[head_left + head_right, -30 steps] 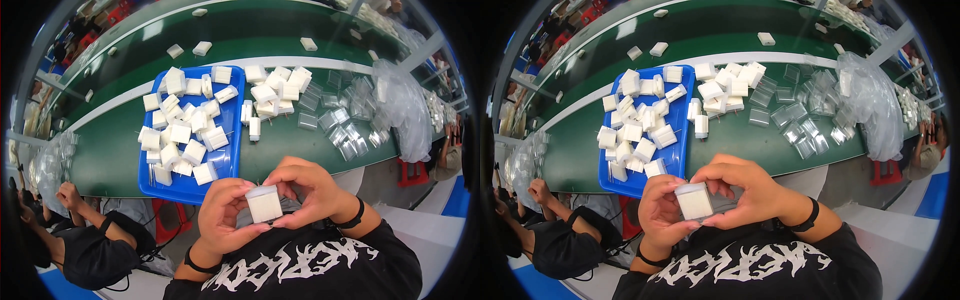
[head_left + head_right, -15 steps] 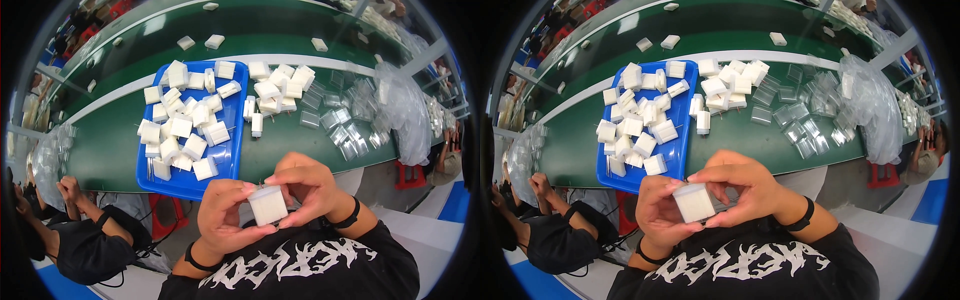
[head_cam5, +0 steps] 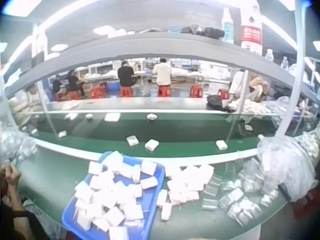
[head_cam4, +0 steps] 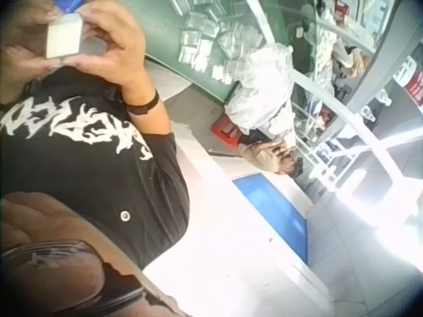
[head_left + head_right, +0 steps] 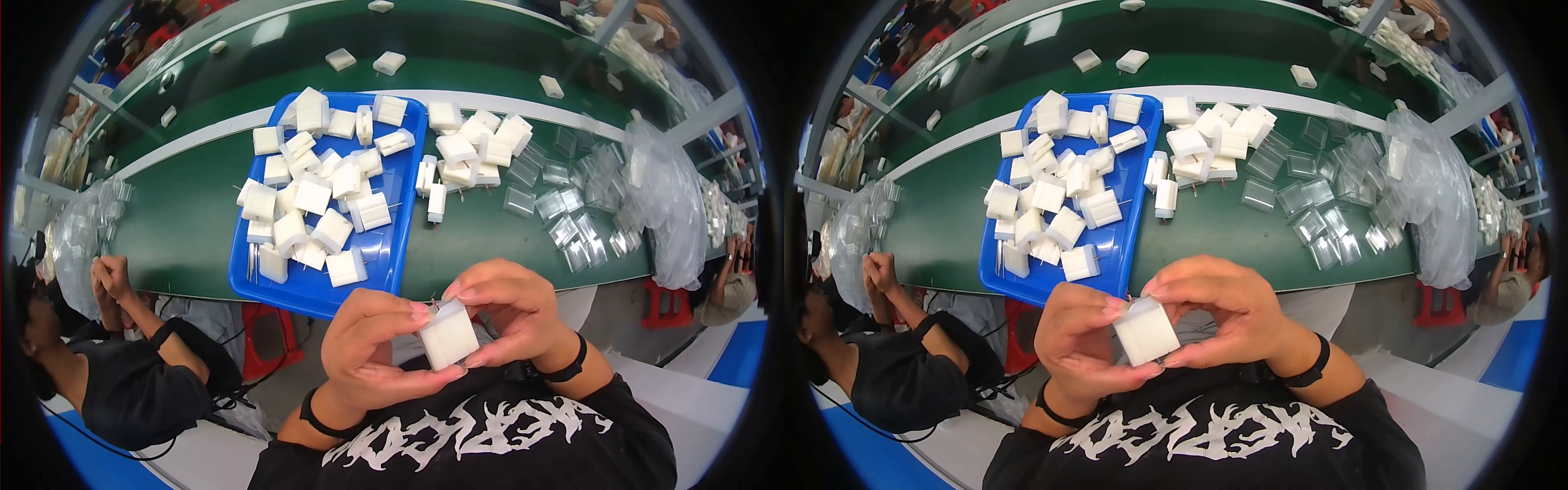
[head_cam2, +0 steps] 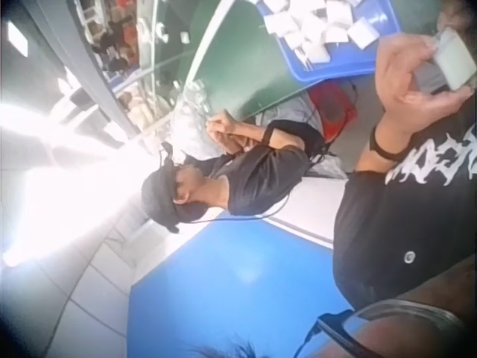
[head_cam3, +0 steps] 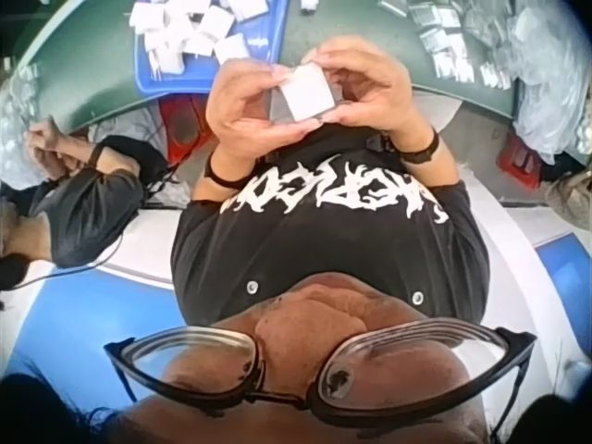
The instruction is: Placing small white rectangular components into clear plastic cases at an assembly line.
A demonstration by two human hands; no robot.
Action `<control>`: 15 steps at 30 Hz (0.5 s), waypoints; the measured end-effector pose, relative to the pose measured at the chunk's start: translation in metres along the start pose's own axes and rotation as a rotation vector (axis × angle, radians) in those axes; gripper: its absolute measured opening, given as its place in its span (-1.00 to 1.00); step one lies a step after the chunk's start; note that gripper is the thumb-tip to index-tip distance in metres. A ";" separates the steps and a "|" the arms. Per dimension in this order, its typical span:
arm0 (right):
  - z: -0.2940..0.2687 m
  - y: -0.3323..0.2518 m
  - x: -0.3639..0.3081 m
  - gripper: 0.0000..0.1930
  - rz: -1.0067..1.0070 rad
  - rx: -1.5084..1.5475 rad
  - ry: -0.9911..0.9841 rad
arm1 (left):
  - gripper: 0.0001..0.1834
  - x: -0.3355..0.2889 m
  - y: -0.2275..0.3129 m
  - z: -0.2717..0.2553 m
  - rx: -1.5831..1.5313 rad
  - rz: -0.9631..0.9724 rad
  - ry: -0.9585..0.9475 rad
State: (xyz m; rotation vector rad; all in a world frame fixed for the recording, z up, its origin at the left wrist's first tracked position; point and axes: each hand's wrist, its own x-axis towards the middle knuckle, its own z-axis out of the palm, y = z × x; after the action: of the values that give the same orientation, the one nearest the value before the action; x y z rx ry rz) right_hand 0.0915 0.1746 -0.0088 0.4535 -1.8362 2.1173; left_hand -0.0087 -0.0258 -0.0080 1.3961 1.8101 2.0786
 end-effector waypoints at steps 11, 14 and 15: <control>-0.004 -0.004 -0.003 -0.40 -0.032 -0.130 0.061 | -0.23 -0.006 -0.005 0.005 0.007 -0.105 0.021; -0.008 -0.008 -0.003 -0.43 -0.072 -0.245 0.014 | -0.25 -0.001 -0.001 0.002 0.057 -0.069 -0.036; -0.008 -0.010 -0.003 -0.45 -0.078 -0.222 0.003 | -0.27 0.000 0.000 0.002 0.085 -0.043 -0.052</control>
State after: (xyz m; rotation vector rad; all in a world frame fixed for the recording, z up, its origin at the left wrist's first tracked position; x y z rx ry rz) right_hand 0.0980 0.1842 -0.0024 0.4597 -1.9887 1.8360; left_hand -0.0075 -0.0239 -0.0080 1.4037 1.9107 1.9485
